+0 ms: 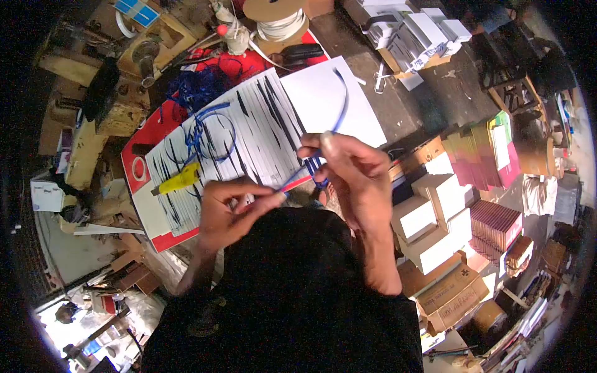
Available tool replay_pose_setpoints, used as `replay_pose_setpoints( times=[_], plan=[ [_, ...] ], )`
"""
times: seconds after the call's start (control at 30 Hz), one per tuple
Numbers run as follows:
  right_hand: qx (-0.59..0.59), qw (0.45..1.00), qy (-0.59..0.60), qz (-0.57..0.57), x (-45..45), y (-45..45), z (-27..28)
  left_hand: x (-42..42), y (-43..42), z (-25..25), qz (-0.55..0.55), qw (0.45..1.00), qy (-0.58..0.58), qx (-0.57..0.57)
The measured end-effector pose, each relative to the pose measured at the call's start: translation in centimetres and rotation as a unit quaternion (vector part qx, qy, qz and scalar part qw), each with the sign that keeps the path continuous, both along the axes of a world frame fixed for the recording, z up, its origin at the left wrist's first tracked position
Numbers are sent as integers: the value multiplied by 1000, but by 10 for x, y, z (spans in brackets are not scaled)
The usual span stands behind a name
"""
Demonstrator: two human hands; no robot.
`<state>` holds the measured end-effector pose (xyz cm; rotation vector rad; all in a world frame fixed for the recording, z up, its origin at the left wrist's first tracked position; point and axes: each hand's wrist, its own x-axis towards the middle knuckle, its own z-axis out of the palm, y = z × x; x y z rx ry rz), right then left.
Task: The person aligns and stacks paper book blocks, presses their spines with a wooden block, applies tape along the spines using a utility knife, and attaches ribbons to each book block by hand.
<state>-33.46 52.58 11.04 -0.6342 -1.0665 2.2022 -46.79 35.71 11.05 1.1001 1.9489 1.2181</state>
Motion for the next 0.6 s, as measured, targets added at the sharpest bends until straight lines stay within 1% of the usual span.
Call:
replay_pose_setpoints(
  times=[0.03, 0.1, 0.13, 0.17, 0.23, 0.27, 0.3, 0.33, 0.37, 0.4, 0.43, 0.5, 0.53, 0.6],
  plan=[
    [6, 1000, -12, -7, 10, 2, 3, 10, -2, -7, -20, 999, -36, -33],
    [16, 999, -39, -26, 22, 0, -1, 33, 0, -26, -60, 996, -66, 7],
    [29, 997, -61, -42, 27, -1, -4, 39, 0, -39, -105, 993, -54, -15],
    [57, 993, -103, -25, 32, -3, -6, 41, 1, -47, -153, 986, -64, -17],
    [125, 967, -221, 15, 39, -12, -19, 41, -2, -54, -174, 979, -94, -55],
    [111, 974, -196, -6, 39, -21, -32, 32, 1, -47, -149, 981, -100, -75],
    [136, 967, -217, 16, 40, -25, -48, 21, 6, -40, -123, 982, -105, -96],
    [126, 961, -246, 32, 39, -30, -60, 17, 8, -49, -52, 992, -109, -17],
    [117, 953, -274, 50, 38, -34, -68, 9, 13, -53, 2, 1000, -19, -1],
    [102, 956, -267, 57, 38, -37, -74, -5, 19, -59, -3, 995, 95, 38],
    [101, 956, -268, 58, 36, -38, -81, -14, 23, -59, 6, 991, 136, 12],
    [103, 960, -256, 40, 32, -42, -95, -29, 35, -69, -7, 972, 226, 59],
    [87, 967, -237, 37, 32, -44, -103, -32, 39, -74, -7, 972, 228, 58],
    [99, 969, -224, 36, 32, -45, -117, -32, 44, -83, -14, 964, 261, 41]
  ],
)
